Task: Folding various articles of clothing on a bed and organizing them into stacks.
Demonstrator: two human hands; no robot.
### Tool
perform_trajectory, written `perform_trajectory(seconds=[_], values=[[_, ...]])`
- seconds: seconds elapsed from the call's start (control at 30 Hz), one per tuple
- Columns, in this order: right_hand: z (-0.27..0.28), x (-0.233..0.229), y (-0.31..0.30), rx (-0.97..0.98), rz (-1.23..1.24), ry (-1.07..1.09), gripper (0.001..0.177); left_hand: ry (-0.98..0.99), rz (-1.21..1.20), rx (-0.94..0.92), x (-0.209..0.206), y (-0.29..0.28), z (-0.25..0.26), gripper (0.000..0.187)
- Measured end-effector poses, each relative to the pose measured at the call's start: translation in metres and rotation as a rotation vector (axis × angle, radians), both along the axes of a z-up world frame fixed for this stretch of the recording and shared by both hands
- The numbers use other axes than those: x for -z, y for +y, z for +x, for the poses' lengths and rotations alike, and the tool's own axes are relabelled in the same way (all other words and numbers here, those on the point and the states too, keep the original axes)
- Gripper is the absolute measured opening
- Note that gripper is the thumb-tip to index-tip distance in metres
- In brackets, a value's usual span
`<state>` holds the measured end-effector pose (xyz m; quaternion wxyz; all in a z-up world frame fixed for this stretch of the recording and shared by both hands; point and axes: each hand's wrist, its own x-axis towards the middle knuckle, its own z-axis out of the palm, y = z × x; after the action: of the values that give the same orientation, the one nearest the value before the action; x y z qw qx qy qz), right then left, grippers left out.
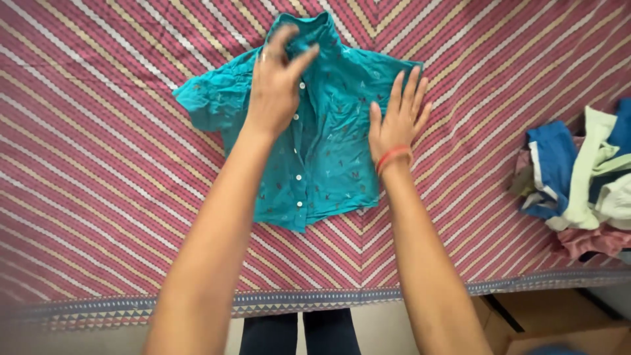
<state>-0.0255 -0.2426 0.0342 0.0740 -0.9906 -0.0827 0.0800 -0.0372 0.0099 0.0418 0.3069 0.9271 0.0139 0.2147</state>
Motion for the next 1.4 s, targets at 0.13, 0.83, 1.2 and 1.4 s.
perform_trajectory(seconds=[0.13, 0.83, 1.2, 1.4], values=[[-0.060, -0.016, -0.006, -0.185, 0.335, -0.274, 0.039, 0.024, 0.066, 0.179, -0.012, 0.009, -0.030, 0.036], [0.011, -0.003, 0.106, -0.192, 0.403, 0.204, 0.062, 0.353, -0.073, -0.321, 0.004, -0.019, -0.031, 0.026], [-0.095, -0.015, 0.074, 0.240, 0.879, 0.198, 0.027, 0.329, -0.380, -0.405, 0.016, -0.041, 0.004, 0.023], [-0.162, -0.016, 0.069, 0.217, 0.654, 0.147, 0.033, 0.303, -0.501, -0.481, 0.028, -0.037, 0.018, 0.022]])
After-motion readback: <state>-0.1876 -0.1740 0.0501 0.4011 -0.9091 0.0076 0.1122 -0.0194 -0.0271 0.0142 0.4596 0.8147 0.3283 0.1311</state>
